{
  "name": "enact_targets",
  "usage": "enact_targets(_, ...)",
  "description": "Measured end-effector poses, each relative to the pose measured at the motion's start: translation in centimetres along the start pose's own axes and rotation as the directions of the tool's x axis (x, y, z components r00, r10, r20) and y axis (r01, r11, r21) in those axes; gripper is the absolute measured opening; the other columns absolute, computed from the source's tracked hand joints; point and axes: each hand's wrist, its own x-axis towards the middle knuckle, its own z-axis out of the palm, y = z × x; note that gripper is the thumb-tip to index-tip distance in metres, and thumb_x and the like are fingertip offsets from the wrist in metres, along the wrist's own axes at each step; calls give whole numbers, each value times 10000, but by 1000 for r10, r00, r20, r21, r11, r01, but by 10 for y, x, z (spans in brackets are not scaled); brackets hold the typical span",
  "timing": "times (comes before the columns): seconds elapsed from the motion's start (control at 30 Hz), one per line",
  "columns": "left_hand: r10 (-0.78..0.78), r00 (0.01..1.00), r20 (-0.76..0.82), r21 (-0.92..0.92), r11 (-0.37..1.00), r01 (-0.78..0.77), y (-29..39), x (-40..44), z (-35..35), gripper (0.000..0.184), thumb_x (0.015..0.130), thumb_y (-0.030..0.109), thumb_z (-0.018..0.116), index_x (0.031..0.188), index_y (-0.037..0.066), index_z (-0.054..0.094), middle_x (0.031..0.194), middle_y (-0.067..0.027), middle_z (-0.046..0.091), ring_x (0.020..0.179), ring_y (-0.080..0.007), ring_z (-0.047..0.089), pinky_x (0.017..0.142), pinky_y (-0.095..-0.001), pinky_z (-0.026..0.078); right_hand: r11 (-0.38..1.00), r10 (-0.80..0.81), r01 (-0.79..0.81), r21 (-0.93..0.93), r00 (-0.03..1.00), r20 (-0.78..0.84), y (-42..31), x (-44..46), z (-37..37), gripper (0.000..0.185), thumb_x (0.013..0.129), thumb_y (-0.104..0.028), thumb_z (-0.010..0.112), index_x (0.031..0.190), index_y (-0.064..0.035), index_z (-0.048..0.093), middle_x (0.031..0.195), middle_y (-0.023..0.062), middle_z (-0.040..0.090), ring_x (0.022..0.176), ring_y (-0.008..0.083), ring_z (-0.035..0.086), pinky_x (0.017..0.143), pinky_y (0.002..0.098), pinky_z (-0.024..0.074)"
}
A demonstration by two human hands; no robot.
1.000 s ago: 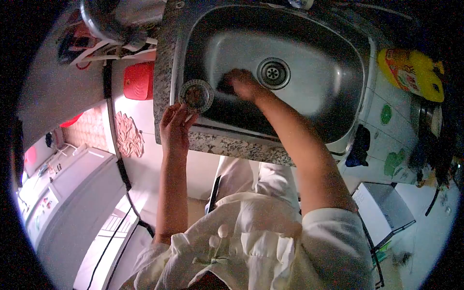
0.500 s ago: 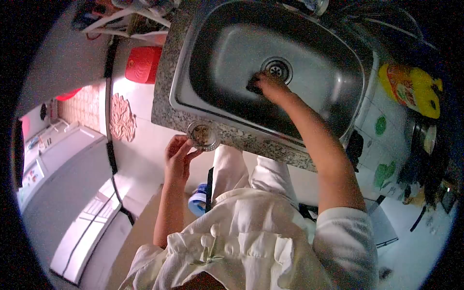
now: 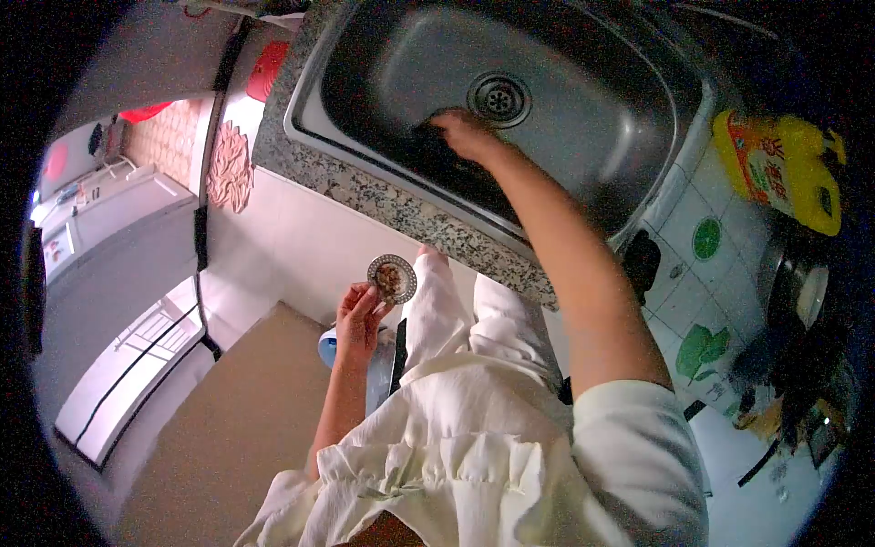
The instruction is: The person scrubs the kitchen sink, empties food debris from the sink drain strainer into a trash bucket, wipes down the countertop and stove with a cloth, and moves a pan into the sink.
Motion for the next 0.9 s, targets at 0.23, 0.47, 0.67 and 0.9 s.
enact_targets(0.23, 34, 999, -34, -13, 999, -35, -16, 1, 8, 59, 834, 75, 551, 872, 31, 541, 852, -49, 571, 787, -145, 575, 763, -349, 519, 998, -46, 55, -30, 967, 251, 28, -29, -6, 307, 747, 10, 525, 1050, -22, 564, 1063, 150, 556, 1021, 298, 516, 856, 350, 412)
enact_targets(0.47, 2, 999, -43, -53, 999, -5, -47, 23, 15, 80, 832, 88, 561, 883, 28, 545, 841, -49, 574, 778, -153, 581, 758, -336, 516, 954, 193, -255, 159, 925, 326, 32, -78, -17, 353, 804, -68, 541, 1152, -11, 509, 1130, 107, 549, 1033, 197, 510, 875, 304, 393)
enact_targets(0.67, 24, 998, -63, -95, 995, -30, -49, 23, 27, 51, 815, 64, 569, 852, 38, 545, 815, -28, 582, 752, -119, 575, 697, -276, 504, 628, 398, -624, 466, 771, 497, 14, -93, -35, 517, 803, -238, 580, 1273, -91, 421, 1293, 110, 429, 1199, 229, 385, 964, 322, 314)
enact_targets(0.9, 110, 994, -7, -103, 989, -111, -39, 23, 39, 87, 817, 65, 567, 865, 2, 529, 862, -76, 577, 797, -166, 585, 724, -316, 513, 550, 421, -606, 574, 795, 437, -49, -95, -64, 461, 817, -138, 531, 1250, -23, 423, 1153, 106, 538, 978, 163, 552, 816, 280, 439)
